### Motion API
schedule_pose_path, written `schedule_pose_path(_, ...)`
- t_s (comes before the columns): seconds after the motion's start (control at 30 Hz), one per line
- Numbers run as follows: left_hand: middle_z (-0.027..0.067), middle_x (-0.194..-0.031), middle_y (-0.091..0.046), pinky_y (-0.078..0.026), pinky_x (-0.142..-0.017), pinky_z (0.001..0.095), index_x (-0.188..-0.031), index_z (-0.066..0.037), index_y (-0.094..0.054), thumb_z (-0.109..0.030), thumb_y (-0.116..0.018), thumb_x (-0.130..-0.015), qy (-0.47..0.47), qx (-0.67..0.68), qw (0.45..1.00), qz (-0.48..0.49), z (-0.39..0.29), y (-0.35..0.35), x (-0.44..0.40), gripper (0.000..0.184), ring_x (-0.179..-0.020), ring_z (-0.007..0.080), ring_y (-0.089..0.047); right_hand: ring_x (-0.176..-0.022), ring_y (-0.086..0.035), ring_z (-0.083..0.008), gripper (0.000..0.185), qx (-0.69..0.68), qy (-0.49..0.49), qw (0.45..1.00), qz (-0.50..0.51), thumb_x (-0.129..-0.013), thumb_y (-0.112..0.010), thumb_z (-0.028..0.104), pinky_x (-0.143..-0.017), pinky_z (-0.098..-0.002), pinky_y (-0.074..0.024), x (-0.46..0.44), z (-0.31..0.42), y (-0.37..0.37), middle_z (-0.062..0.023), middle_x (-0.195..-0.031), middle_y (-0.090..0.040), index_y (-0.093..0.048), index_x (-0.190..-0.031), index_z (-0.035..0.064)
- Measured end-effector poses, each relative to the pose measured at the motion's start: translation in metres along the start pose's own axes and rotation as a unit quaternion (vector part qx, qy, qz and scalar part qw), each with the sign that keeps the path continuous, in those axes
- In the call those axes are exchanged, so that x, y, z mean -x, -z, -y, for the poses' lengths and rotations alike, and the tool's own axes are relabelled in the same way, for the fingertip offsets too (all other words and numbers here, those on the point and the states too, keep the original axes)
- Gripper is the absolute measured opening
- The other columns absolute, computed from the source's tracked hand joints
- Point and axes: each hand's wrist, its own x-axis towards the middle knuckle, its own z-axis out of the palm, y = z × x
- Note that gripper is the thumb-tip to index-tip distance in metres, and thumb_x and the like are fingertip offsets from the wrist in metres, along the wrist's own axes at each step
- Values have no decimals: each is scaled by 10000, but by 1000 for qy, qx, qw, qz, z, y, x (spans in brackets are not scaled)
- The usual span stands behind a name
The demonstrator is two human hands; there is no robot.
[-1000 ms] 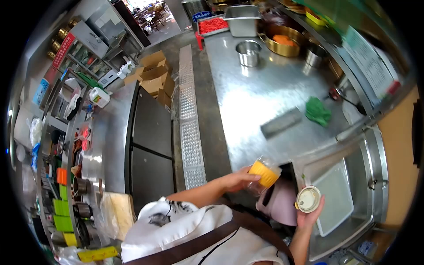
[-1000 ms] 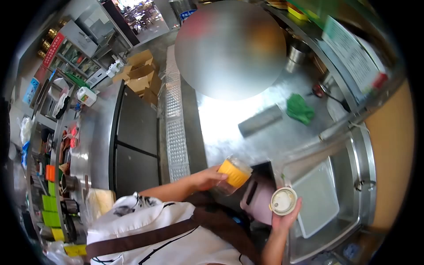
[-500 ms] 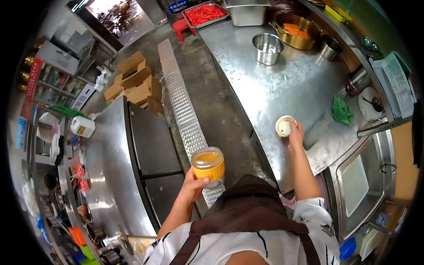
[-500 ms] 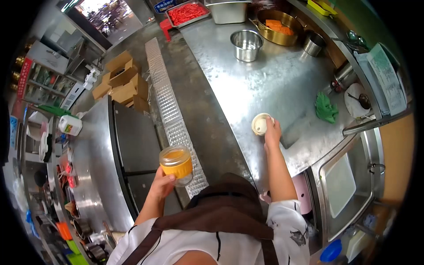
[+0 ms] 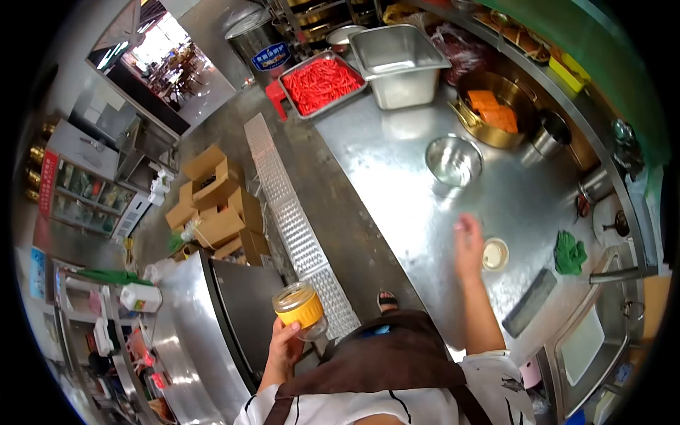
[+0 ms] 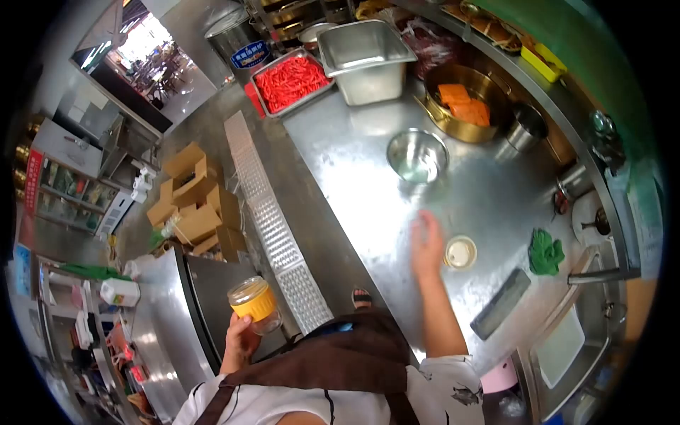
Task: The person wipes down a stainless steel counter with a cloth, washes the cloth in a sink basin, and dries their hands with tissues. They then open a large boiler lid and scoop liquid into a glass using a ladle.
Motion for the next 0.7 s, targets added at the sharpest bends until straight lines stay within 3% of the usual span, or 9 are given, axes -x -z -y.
schedule_pose_path(0.1,125,-1134,-524,-390,-918,358,-1213,29,-403,-177,-662,-705,-29,3,1000,0,-22,3,-41,607,-1030,232,-524,-893,-579,-195,410,-150,-171,955,192,-859,-564,224,-760,-282,-461,-14,35,-81,-131,-1063,-555,-454,-1150,-42)
schedule_pose_path(0.17,156,-1146,-514,-405,-917,415,-1240,22,-374,-263,-635,-714,-62,-22,998,-10,-33,8,-66,653,-1043,268,-523,-872,-591,-193,460,-262,-246,913,191,-849,-577,259,-703,-272,-474,-33,31,-149,-139,-1031,-562,-439,-1175,-35)
schedule_pose_path(0.23,130,-1129,-527,-392,-916,350,-1206,34,-410,-173,-662,-711,-57,43,997,-13,-47,8,-87,593,-1032,230,-525,-862,-598,-206,496,-326,-334,862,197,-840,-583,298,-669,-274,-479,-63,48,-195,-146,-1003,-569,-435,-1186,-26)
schedule_pose_path(0.3,130,-1126,-532,-390,-918,342,-1209,35,-406,-164,-666,-707,-68,15,997,-19,-56,21,-113,599,-1034,226,-526,-812,-610,-214,523,-276,-314,888,189,-831,-590,322,-618,-277,-480,-97,57,-246,-132,-962,-568,-436,-1179,-35)
schedule_pose_path(0.47,124,-1130,-534,-385,-921,338,-1192,30,-414,-97,-640,-706,-44,22,999,-5,-91,58,-189,551,-1037,216,-527,-673,-593,-194,479,-302,-328,884,142,-820,-577,358,-512,-281,-454,-179,70,-362,-91,-772,-528,-484,-1039,-57)
schedule_pose_path(0.53,120,-1121,-538,-388,-917,336,-1190,27,-416,-95,-640,-705,-39,16,999,6,-110,78,-224,548,-1034,215,-527,-638,-573,-169,468,-222,-350,905,95,-816,-567,374,-503,-272,-445,-207,75,-401,-79,-716,-499,-496,-994,-53)
schedule_pose_path(0.57,116,-1112,-541,-390,-914,335,-1188,23,-419,-93,-639,-705,-39,10,999,18,-123,87,-248,544,-1031,214,-528,-715,-600,-250,521,-201,-372,895,142,-804,-580,397,-520,-332,-505,-225,67,-422,-158,-860,-554,-464,-1043,-51)
schedule_pose_path(0.63,114,-1105,-541,-394,-908,334,-1188,19,-418,-96,-641,-704,-26,-4,999,22,-149,108,-286,546,-1026,216,-528,-641,-599,-263,524,-92,-310,946,14,-790,-599,392,-471,-352,-488,-248,33,-486,-173,-813,-568,-464,-1022,-59)
schedule_pose_path(0.7,113,-1090,-538,-405,-891,329,-1184,8,-413,-103,-647,-705,-19,-14,1000,3,-179,128,-316,545,-1007,220,-530,-971,-542,-418,571,-58,-353,934,-28,-741,-629,382,-853,-407,-427,-260,54,-496,-304,-1005,-561,-487,-1009,-102)
